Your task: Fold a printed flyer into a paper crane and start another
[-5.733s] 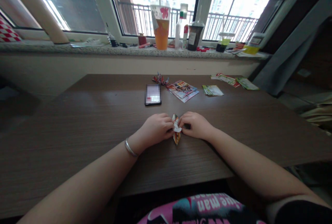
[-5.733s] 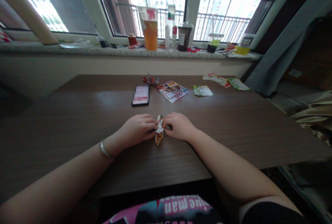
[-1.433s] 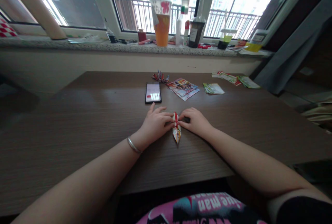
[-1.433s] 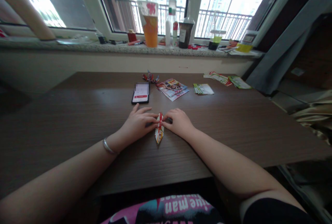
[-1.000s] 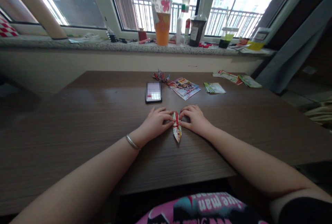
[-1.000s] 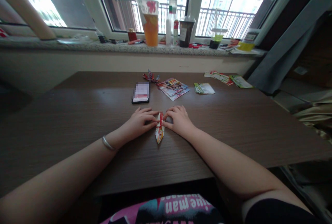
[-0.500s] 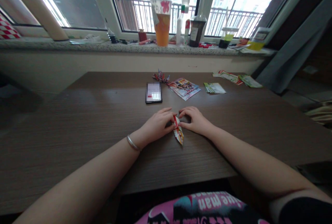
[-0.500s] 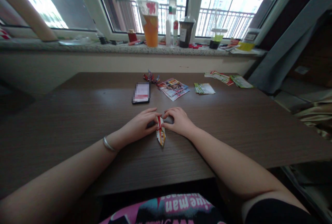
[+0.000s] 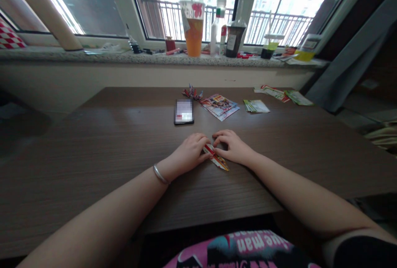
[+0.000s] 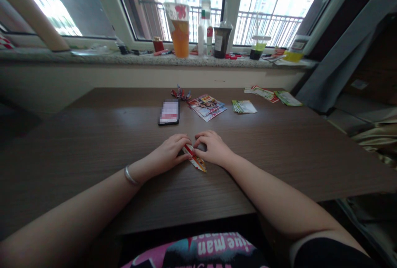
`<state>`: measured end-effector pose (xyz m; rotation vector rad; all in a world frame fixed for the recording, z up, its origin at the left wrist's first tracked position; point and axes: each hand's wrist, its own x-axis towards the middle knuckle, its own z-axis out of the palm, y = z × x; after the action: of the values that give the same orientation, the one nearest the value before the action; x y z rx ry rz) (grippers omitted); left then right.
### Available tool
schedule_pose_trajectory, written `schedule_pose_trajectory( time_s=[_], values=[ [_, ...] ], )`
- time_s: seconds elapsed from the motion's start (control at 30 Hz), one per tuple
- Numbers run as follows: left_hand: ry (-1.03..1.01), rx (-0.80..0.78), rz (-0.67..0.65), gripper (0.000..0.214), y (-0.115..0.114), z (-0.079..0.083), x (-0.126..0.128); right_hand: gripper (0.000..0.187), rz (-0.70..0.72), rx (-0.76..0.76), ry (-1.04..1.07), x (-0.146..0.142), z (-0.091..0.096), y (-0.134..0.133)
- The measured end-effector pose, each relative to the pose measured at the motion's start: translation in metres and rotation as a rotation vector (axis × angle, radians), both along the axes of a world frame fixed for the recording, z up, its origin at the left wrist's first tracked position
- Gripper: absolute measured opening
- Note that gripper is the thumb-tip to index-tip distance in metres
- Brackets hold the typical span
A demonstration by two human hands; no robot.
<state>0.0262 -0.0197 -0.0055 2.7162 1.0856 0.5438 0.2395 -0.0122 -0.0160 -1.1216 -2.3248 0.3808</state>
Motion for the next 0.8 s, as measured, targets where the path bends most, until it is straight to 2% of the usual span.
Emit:
schedule_pose_trajectory(
  time_s=[0.3,0.63,0.8],
  values=[
    [-0.009,-0.012,-0.004,0.025,-0.002,0.000,0.001,0.016,-0.016,-0.058,0.006,-0.004,0.008,-0.009],
    [-0.027,0.062,-0.002,0.026,-0.001,0.005,0.003,0.016,-0.033,-0.102,0.014,-0.004,0.012,-0.009],
    [-0.033,0.118,-0.012,0.035,-0.002,0.007,0.002,0.014,-0.016,-0.113,0.081,-0.007,0.015,-0.010]
  ],
)
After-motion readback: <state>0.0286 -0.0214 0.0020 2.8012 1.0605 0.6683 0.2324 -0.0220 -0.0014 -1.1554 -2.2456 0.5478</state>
